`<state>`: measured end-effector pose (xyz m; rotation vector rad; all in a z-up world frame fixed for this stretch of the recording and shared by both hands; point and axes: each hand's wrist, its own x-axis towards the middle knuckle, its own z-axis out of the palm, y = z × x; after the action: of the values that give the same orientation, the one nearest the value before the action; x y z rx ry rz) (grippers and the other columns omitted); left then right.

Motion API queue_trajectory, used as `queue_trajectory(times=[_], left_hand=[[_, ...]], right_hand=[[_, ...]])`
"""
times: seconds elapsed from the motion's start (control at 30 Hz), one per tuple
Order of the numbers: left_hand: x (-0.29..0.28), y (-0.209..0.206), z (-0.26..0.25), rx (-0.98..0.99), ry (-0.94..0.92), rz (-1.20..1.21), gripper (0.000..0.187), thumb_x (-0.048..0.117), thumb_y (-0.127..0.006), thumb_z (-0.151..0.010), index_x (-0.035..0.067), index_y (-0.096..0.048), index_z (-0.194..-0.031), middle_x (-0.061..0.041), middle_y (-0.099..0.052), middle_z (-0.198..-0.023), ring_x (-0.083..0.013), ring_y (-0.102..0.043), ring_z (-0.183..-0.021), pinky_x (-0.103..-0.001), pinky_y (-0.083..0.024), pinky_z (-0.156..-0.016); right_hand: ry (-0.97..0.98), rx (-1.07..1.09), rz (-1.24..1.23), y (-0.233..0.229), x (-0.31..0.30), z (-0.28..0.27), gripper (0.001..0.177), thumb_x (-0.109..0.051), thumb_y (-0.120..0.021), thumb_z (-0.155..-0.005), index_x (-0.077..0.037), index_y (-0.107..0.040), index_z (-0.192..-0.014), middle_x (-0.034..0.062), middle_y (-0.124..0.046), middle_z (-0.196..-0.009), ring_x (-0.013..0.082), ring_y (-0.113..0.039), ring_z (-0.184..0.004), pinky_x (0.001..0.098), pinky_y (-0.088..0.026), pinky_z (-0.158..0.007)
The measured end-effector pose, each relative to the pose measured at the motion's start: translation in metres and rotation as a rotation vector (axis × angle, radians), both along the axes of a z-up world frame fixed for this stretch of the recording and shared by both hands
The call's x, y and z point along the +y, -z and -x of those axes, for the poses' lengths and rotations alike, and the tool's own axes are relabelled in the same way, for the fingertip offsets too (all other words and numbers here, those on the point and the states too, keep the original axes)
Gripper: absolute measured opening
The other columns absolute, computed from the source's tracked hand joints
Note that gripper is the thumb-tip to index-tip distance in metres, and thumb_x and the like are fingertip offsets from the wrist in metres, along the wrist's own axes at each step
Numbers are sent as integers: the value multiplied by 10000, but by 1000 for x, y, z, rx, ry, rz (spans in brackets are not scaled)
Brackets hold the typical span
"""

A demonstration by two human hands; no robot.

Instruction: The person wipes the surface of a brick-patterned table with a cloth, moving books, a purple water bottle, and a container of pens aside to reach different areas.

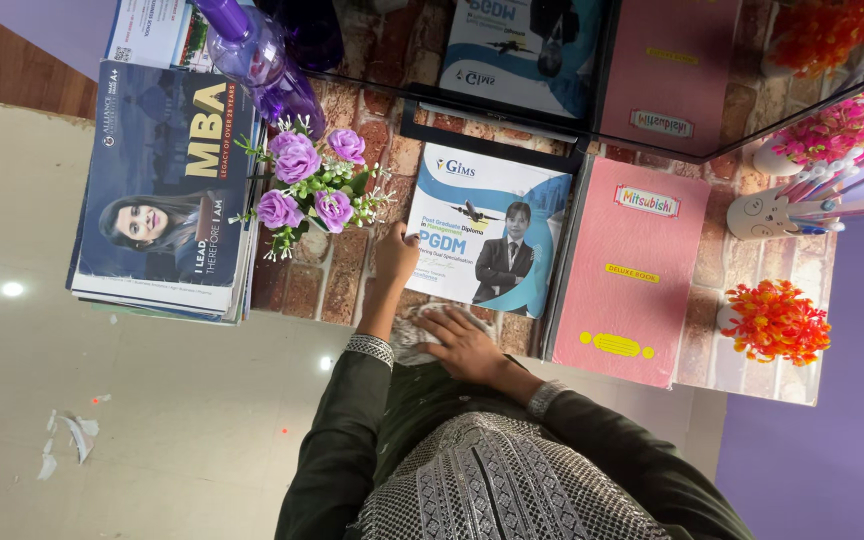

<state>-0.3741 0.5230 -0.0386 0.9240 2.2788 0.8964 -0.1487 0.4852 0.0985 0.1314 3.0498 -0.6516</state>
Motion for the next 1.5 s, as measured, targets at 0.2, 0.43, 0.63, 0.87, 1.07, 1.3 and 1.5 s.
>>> queue_trajectory(times=[0.2,0.43,0.63,0.87,1.07,1.3,1.5], left_hand=[[-21,-118,2,147,128,297,514,501,-735,-851,112,-661,-1178,-140,-755,-910,-311,-745,-815,-463,-567,-699],[-146,-154,-9,387,-234,-86,232,294,-715,-933,134,-686,-1100,-92,-721,-964,-307,-690,-881,-489,-503,-771],[-256,-147,-32,246,-606,-68,209,168,-700,-941,59,-671,-1117,-146,-680,-1012,-319,-659,-932,-453,-490,-819],[-235,-130,-4,231,-731,-233,228,144,-698,-932,32,-658,-1126,-128,-687,-1006,-306,-663,-960,-462,-496,-872],[-162,-100,53,293,-527,-111,297,224,-747,-873,65,-678,-1115,-157,-686,-1077,-358,-649,-978,-501,-493,-834],[-70,-61,117,-231,-177,-14,474,427,-800,-774,92,-724,-1101,-141,-765,-1011,-323,-747,-963,-436,-564,-854],[-51,-47,133,-7,-184,-160,598,485,-822,-709,47,-693,-1095,-179,-735,-951,-371,-710,-891,-447,-557,-775]], right_hand=[[-145,-28,29,74,-28,62,411,-262,-599,-968,-75,-608,-1334,145,-498,-1502,353,-369,-1494,532,-226,-1279],[-214,-115,-39,72,-29,104,442,-245,-569,-956,-35,-624,-1342,186,-535,-1463,342,-435,-1474,521,-266,-1291],[-165,255,104,27,-37,139,335,-263,-674,-905,-108,-659,-1202,258,-528,-1381,439,-514,-1303,573,-369,-1120],[335,285,370,35,-14,149,361,40,-584,-866,-62,-562,-1212,234,-525,-1411,377,-561,-1249,453,-543,-954],[515,304,73,20,35,167,705,-170,-695,-865,119,-389,-1431,394,-212,-1527,587,-245,-1397,656,-268,-1133],[334,97,20,32,34,154,699,-214,-672,-908,147,-386,-1433,371,-239,-1551,549,-237,-1453,592,-270,-1189],[321,103,204,32,76,153,429,-100,-634,-863,-23,-613,-1284,211,-538,-1394,442,-510,-1332,507,-483,-1081]])
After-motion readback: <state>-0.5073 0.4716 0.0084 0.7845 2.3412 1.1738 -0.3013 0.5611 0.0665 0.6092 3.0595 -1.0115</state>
